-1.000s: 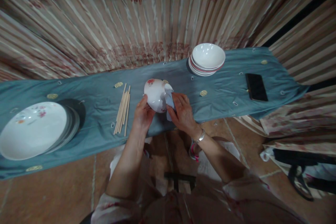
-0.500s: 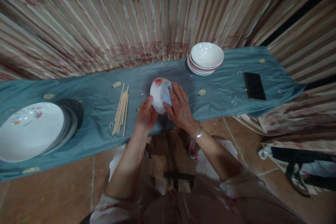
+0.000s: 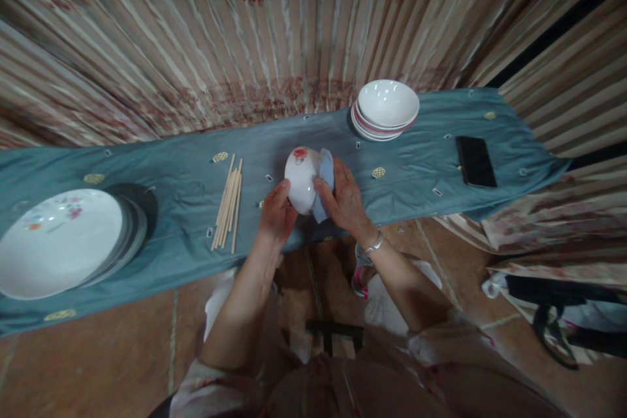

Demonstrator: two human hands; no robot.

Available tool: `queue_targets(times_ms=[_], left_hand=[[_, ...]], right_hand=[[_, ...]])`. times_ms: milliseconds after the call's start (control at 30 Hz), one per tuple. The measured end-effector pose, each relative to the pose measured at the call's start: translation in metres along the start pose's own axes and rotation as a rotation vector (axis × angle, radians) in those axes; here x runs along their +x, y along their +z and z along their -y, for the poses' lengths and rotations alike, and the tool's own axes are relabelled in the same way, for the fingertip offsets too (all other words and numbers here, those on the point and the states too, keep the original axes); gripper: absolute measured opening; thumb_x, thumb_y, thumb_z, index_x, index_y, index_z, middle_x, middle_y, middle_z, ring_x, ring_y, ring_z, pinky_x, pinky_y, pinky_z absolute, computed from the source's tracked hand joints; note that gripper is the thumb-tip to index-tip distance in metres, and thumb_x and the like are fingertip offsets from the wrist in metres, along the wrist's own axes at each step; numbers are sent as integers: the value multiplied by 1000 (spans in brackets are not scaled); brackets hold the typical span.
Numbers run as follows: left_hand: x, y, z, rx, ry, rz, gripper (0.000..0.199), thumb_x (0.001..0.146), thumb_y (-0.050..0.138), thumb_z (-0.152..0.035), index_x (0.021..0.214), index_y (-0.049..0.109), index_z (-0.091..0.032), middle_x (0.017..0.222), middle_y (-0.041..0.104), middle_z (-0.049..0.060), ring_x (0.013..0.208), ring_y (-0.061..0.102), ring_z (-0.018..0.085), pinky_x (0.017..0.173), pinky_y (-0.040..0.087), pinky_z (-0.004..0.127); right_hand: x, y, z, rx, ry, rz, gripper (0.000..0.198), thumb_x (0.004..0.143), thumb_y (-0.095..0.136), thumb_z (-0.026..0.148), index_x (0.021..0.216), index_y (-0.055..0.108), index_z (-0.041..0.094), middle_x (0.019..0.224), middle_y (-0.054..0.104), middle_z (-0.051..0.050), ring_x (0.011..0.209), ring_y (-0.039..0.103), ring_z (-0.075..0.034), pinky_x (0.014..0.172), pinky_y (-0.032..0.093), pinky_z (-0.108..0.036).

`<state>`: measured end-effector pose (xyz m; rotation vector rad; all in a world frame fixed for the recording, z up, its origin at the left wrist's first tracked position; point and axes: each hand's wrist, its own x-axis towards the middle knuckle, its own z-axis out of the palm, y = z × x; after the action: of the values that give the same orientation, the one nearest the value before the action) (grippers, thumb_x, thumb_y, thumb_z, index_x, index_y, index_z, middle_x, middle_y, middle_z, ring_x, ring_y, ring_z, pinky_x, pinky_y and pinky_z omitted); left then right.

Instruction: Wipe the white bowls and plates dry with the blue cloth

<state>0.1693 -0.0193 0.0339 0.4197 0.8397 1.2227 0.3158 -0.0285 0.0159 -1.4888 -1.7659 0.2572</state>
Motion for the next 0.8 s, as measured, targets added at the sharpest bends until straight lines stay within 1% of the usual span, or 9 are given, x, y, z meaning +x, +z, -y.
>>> queue_targets(times_ms=[200,333,467,600,700,800], left_hand=[[3,-2,0,-15,14,-19,27,90,66,-29,108,73,-10,100,80,13,116,70,28,102,54,37],[3,-2,-3,-32,14,-22,28,93,63,-27,112,72,-9,102,80,14,119,69,28,104,53,38],[3,-3,-7,-42,19,-48,29,92,66,-29,114,72,-11,107,79,13,119,69,27,105,53,37],[6,-5,-10,-71,39,-83,30,95,61,-27,118,71,-10,107,79,13,118,69,27,106,53,38],[8,-8,-12,-68,49,-80,32,96,60,-29,122,70,-13,111,79,12,122,68,28,106,53,39],[9,-10,-13,-61,48,-60,37,95,63,-34,127,68,-16,115,78,11,123,67,28,105,54,39]], right_hand=[[-4,2,4,30,8,-11,58,105,39,47,148,42,9,137,59,-26,131,57,-33,109,48,-54],[-11,8,5,46,24,-24,53,104,41,42,148,43,13,136,60,-26,131,57,-35,108,49,-59],[-18,17,5,39,33,-14,54,104,41,40,148,41,10,137,58,-28,134,55,-36,108,47,-62],[-24,25,6,27,26,-10,58,104,38,43,149,39,5,143,53,-31,137,51,-35,111,46,-59],[-28,31,7,9,9,-39,61,105,35,45,151,36,3,146,50,-30,141,47,-34,114,45,-57],[-32,35,9,12,-7,-49,60,106,32,42,153,33,5,147,50,-28,143,46,-33,115,44,-56]])
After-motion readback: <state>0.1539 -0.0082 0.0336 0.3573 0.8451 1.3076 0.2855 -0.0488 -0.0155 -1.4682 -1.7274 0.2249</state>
